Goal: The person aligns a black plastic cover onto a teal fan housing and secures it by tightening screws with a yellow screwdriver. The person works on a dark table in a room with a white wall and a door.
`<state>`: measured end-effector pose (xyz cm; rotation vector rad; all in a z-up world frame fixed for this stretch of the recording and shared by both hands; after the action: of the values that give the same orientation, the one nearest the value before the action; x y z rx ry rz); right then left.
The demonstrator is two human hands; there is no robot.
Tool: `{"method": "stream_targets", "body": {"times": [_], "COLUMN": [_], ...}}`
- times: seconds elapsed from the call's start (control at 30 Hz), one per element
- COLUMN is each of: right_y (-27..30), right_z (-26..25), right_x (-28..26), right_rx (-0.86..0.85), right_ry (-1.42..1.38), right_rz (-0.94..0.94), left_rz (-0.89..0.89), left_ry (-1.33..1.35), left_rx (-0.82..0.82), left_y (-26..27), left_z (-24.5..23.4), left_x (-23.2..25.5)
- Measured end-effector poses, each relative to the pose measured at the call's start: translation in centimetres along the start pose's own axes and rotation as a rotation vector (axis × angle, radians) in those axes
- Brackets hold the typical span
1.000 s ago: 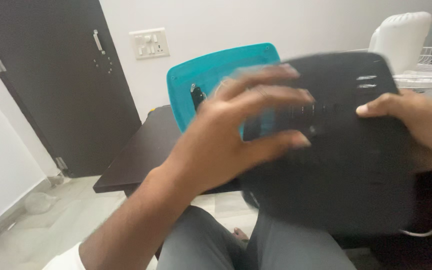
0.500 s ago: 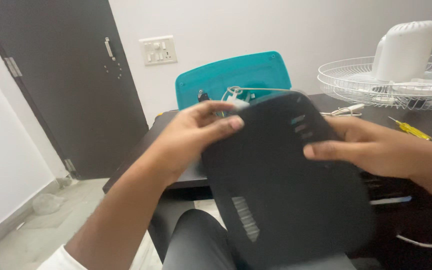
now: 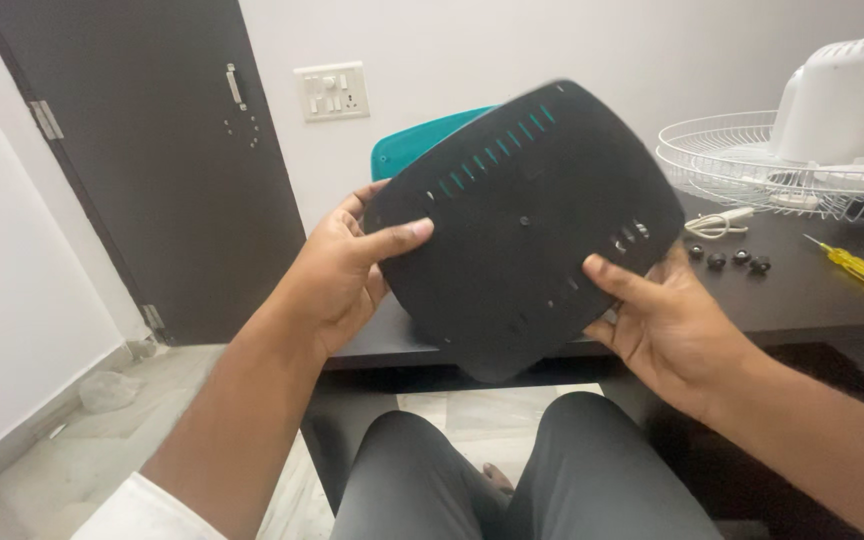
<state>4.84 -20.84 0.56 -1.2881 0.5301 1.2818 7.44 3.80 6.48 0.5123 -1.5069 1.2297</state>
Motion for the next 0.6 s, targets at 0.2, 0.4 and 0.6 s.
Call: {"method": "stream_targets", "body": {"times": [0.2, 0.4, 0.6], "right_y": [-0.9, -1.9, -3.6], "right_z": [-0.5, 0.1, -1.0], "right_x": [-1.3, -4.3, -5.6], "right_rx": [0.038, 0.005, 0.024], "right_ry": [0.254, 0.308, 0.337], "right_rz": [0.046, -0.172, -0.29], "left_rz": [0.118, 0.259, 0.162], "left_ry": [-0.014, -0.233, -0.445], "left_rx": [0.1, 0.163, 0.291], "left_y": [-0.2, 0.3, 0.6], "left_z": [-2.2, -2.5, -3.7], "left_x": [2.3, 3.3, 2.0]}}
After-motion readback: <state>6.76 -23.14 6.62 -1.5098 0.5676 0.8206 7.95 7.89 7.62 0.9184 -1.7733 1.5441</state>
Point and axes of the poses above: each hand's wrist, its own y-axis away from the middle knuckle, its own z-axis out of the palm, x = y × z, the point moved 10 cm from there along -y, towards the middle knuckle, and after that the axes turned 12 degrees about -x, right-handed, at the moved point
